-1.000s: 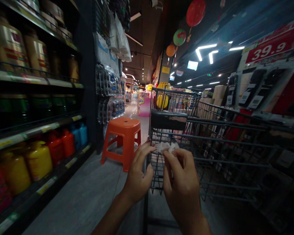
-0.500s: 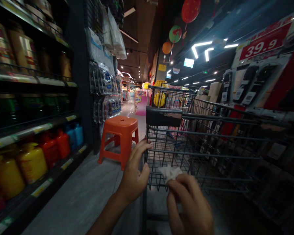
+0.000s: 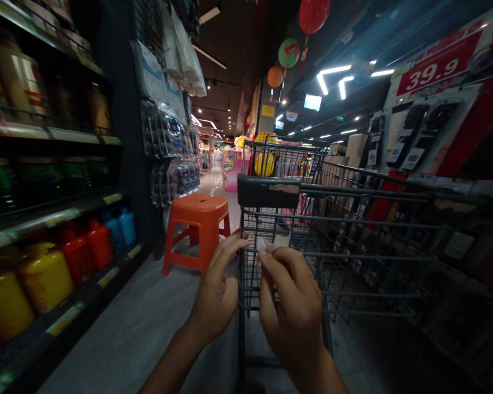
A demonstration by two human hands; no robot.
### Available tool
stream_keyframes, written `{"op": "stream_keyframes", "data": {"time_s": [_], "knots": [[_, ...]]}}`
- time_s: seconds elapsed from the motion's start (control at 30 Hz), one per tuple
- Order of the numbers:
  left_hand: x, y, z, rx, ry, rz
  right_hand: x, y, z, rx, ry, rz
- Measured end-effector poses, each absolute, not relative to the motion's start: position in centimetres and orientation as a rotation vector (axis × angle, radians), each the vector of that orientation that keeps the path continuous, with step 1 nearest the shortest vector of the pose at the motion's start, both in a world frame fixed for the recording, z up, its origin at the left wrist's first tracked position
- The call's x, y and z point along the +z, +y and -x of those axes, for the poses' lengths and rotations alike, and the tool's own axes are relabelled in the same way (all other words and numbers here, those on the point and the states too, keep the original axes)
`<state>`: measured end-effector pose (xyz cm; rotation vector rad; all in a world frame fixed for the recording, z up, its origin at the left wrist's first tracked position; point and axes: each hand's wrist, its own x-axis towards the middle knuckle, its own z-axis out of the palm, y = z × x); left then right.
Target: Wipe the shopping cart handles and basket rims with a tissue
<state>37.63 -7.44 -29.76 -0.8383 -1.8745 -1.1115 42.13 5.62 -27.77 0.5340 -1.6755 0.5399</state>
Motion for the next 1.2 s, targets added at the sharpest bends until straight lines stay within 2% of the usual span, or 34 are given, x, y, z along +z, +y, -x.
{"op": "stream_keyframes", "data": {"time_s": [0.4, 0.5, 0.63, 0.77, 0.97, 1.2], "knots": [[-30.1, -7.9, -37.7, -1.219, -1.890, 0.818, -34.0, 6.4, -43.8, 0.513, -1.789, -0.605], [-29.9, -7.6, -38.1, -1.165, -1.897, 0.781, -32.6, 8.3, -45.3, 0.510, -1.763, -0.569], [-29.6, -6.9, -38.7, -1.009, -1.875, 0.736, -28.1, 9.6, -45.8, 0.510, -1.594, -0.318], [-29.5, -6.1, -39.2, -0.785, -1.886, 0.679, -25.9, 8.9, -43.8, 0.591, -1.534, -0.378], [-29.5, -5.8, -39.6, -0.557, -1.920, 0.596, -29.7, 7.5, -42.9, 0.595, -1.704, -0.445], [-29.1, -5.7, -39.9, -0.525, -1.937, 0.566, -33.3, 8.1, -44.1, 0.602, -1.796, -0.407]]}}
